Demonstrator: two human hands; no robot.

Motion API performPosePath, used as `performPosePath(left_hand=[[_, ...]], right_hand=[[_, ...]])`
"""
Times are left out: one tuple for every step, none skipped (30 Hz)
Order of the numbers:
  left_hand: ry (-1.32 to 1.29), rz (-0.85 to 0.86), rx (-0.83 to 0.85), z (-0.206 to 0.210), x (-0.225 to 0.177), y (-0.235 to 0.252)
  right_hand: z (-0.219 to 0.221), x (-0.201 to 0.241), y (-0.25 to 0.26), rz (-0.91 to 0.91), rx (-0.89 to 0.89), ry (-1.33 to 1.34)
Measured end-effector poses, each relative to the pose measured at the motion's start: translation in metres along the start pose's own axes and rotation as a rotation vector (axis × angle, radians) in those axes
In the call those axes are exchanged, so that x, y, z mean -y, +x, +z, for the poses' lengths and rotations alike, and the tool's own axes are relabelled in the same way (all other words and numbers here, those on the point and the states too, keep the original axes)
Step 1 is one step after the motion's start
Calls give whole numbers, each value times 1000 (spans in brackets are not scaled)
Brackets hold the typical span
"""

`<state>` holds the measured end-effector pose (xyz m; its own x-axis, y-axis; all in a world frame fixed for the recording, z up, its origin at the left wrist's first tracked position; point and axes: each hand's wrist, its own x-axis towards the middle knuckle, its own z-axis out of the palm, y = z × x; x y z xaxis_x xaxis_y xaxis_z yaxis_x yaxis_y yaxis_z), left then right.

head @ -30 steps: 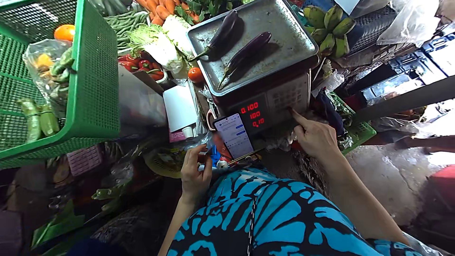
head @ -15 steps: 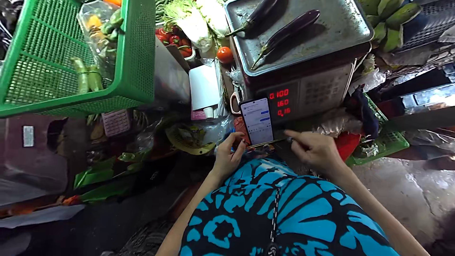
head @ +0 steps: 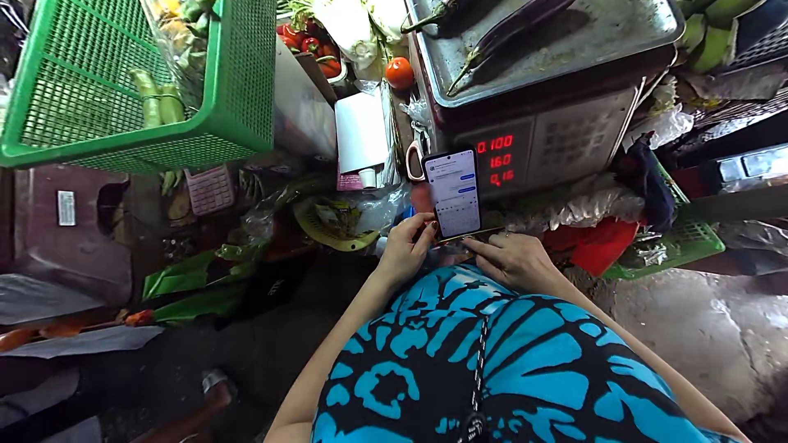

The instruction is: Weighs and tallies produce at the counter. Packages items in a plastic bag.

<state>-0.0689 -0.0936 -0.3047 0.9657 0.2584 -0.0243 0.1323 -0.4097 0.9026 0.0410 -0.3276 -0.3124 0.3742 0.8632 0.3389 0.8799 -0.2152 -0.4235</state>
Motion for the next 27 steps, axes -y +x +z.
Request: performPosePath(left_hand=[[2,-2,1,0,0,0],[5,-5,2,0,0,-1],[8,-6,2,0,0,-1],[10,-10,3,0,-1,-1],[13,-14,4,0,-1,-1],[12,-16,3,0,-1,-1],[8,-18,3,1,-1,-1],[4,-19,0,1,-1,-1],[5,-20,-4,1,0,-1],[11,-23,-9,2,0,-1],[20,-29,-12,3,1,-2],[31,-34,-13,3,1,-2],[44,-40,-13,4,0,-2],[57,-43,-10,4,0,-2],[67,-39,-8,4,0,-2],[83,-28,-10,5,0,-2],[91,-21,-13,5,0,-2],[96,-20,-17,5,0,-2],[94,-23,-20,6,0,-2],[87,-24,-24,6,0,-3],[79,-30,-23,5,0,-3],[71,-39,-18,5,0,-3],[64,-45,-13,4,-1,-2],[59,-47,-8,4,-1,-2],[56,-44,-3,4,-2,-2],[55,-41,3,4,-2,-2],[57,-35,7,4,-1,-1]], right_hand=[[1,1,1,19,6,-27],[3,2,1,39,12,-50],[5,3,1,56,16,-66],[7,3,2,69,20,-74],[6,4,2,77,23,-76],[5,4,2,76,21,-68],[4,4,2,68,12,-46],[2,4,2,55,-1,-13],[-1,4,2,40,-14,15],[-3,3,2,28,-23,32],[-5,3,2,22,-28,42],[-5,3,1,21,-31,40],[-4,2,1,25,-36,31],[-3,1,0,30,-46,21],[-2,1,0,33,-60,10],[-1,0,0,34,-78,3],[0,0,0,33,-95,-1],[1,0,1,32,-106,-5],[1,0,1,33,-113,-10],[1,1,2,33,-120,-14],[2,1,3,33,-129,-16],[3,1,4,33,-135,-18],[3,1,4,37,-133,-24],[3,1,4,45,-116,-38],[4,1,4,52,-93,-55],[4,1,4,52,-83,-63],[4,1,5,47,-88,-58]])
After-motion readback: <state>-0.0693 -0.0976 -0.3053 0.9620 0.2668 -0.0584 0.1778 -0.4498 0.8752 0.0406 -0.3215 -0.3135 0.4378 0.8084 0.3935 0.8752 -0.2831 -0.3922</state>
